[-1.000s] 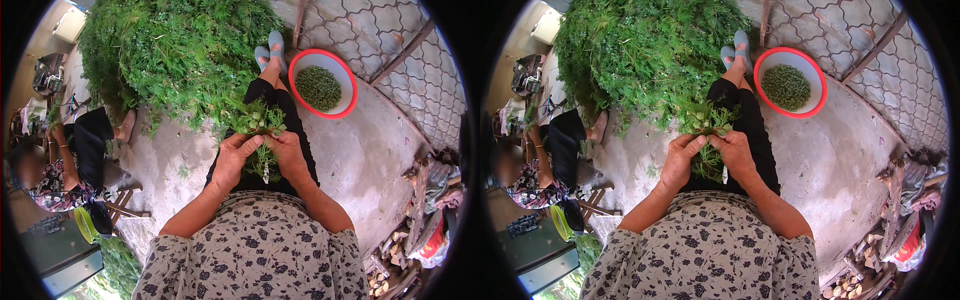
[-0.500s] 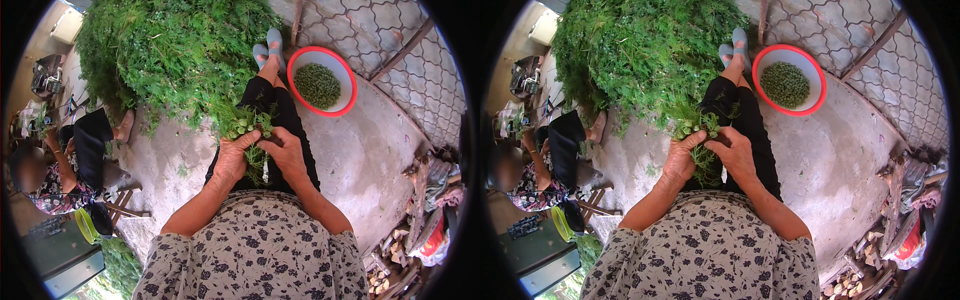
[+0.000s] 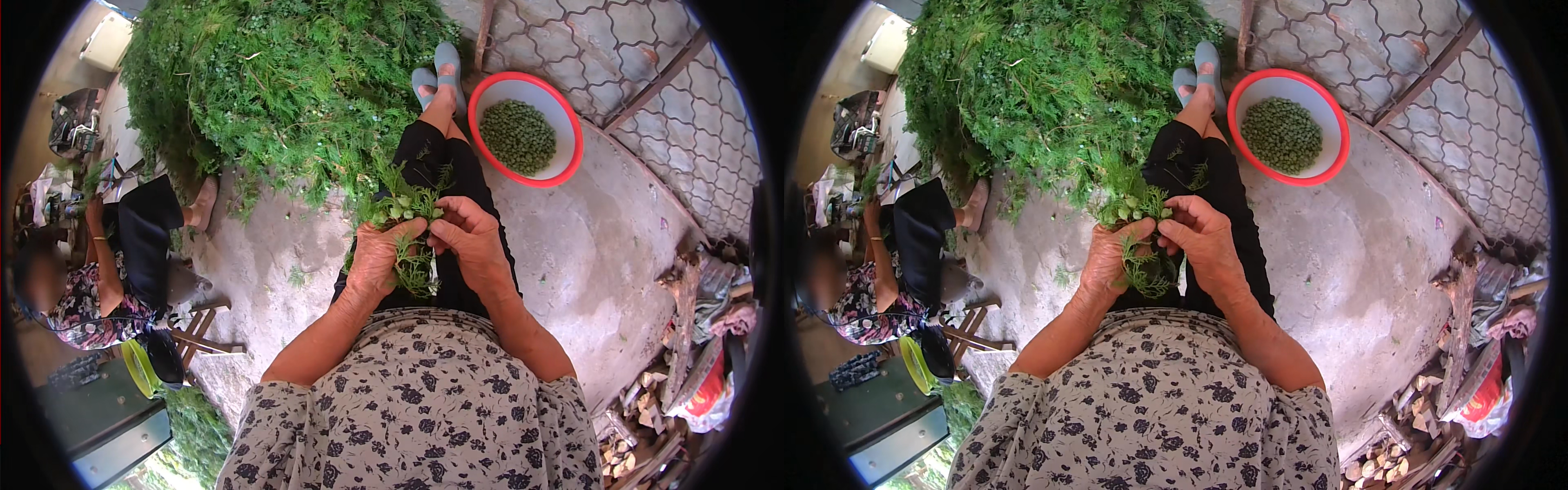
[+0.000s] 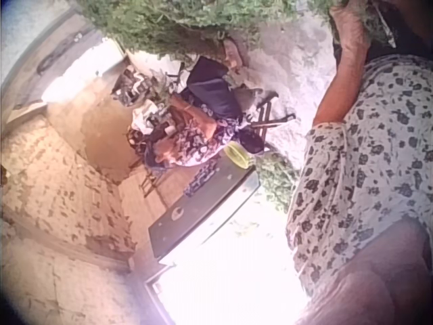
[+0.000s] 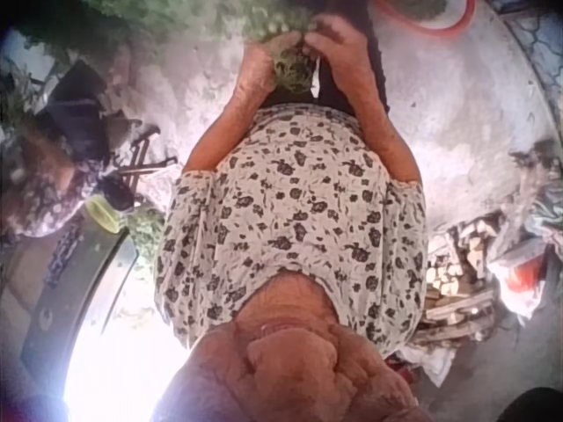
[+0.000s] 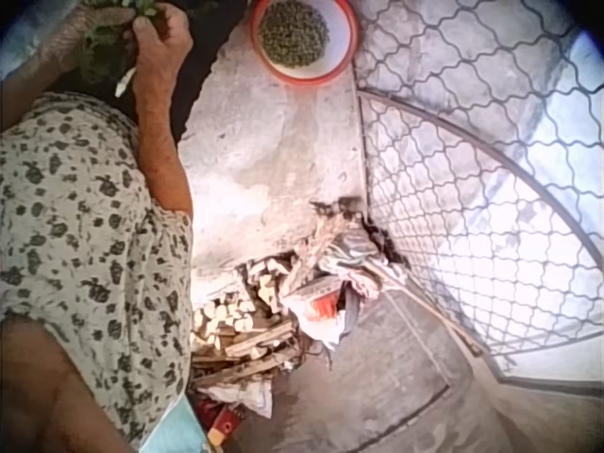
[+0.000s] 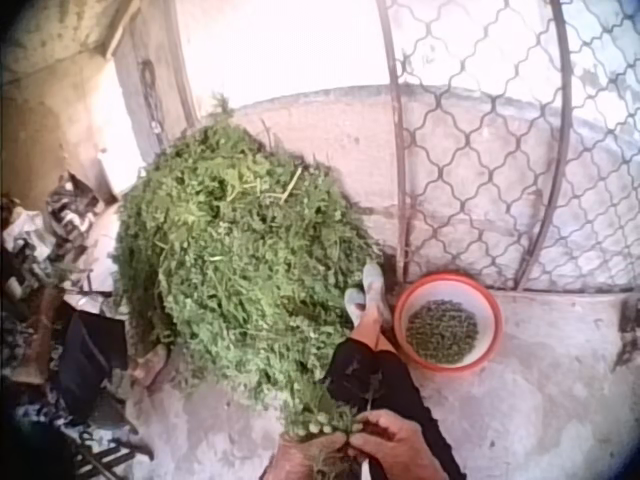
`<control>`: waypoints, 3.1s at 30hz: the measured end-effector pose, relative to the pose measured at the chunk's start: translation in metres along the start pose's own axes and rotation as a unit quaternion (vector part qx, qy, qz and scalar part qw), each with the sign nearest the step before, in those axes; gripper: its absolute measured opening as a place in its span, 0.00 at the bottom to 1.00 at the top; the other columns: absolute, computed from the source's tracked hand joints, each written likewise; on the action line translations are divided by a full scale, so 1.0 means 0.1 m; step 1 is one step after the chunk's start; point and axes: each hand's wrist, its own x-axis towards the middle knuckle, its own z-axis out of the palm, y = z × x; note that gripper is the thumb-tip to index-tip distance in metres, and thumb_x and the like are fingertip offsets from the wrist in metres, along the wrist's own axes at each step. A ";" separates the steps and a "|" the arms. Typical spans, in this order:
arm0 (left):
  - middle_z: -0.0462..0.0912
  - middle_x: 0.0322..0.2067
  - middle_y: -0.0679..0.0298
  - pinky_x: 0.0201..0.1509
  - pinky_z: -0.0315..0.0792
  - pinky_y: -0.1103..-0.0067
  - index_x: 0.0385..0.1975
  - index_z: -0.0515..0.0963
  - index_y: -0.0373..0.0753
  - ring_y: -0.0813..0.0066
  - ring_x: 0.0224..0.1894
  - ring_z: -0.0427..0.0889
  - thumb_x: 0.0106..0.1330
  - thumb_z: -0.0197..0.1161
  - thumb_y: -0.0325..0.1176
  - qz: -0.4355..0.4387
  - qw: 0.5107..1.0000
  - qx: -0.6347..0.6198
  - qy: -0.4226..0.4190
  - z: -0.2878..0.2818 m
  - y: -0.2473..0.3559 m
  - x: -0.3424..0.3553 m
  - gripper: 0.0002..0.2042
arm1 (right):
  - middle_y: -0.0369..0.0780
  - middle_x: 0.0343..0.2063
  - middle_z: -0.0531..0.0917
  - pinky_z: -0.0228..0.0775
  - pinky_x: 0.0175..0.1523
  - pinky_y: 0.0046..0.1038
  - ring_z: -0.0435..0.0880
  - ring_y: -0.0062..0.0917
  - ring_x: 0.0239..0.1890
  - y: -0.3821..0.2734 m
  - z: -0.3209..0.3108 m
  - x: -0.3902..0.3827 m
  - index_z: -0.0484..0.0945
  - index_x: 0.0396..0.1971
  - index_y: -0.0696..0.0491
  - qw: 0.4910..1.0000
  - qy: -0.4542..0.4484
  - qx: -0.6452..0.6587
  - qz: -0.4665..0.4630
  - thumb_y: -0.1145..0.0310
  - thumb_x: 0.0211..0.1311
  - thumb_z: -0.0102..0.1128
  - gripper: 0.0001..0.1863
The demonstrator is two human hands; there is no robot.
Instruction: Picking small green peppers from branches and placing them into a bowl.
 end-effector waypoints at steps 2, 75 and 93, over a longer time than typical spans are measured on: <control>0.79 0.30 0.67 0.30 0.73 0.83 0.36 0.76 0.37 0.80 0.28 0.77 0.54 0.63 0.24 -0.005 1.000 0.002 0.009 0.00 -0.01 -0.01 0.10 | 0.35 0.25 0.78 0.67 0.29 0.17 0.75 0.15 0.25 0.00 -0.01 -0.01 0.73 0.39 0.60 0.999 0.000 -0.033 0.004 0.73 0.56 0.56 0.11; 0.73 0.19 0.74 0.22 0.61 0.88 0.34 0.78 0.35 0.89 0.20 0.66 0.63 0.55 0.31 0.061 0.970 0.234 -0.029 0.17 0.18 -0.28 0.07 | 0.36 0.28 0.79 0.67 0.30 0.18 0.76 0.17 0.26 -0.39 0.00 0.15 0.76 0.28 0.58 0.961 0.148 -0.150 -0.177 0.78 0.51 0.58 0.04; 0.73 0.21 0.78 0.24 0.59 0.91 0.34 0.79 0.37 0.94 0.22 0.63 0.63 0.57 0.30 0.087 0.985 0.141 -0.036 0.05 0.06 -0.19 0.06 | 0.33 0.21 0.75 0.59 0.26 0.14 0.70 0.12 0.22 -0.41 0.04 0.11 0.74 0.30 0.57 0.996 -0.002 0.089 -0.015 0.73 0.53 0.58 0.05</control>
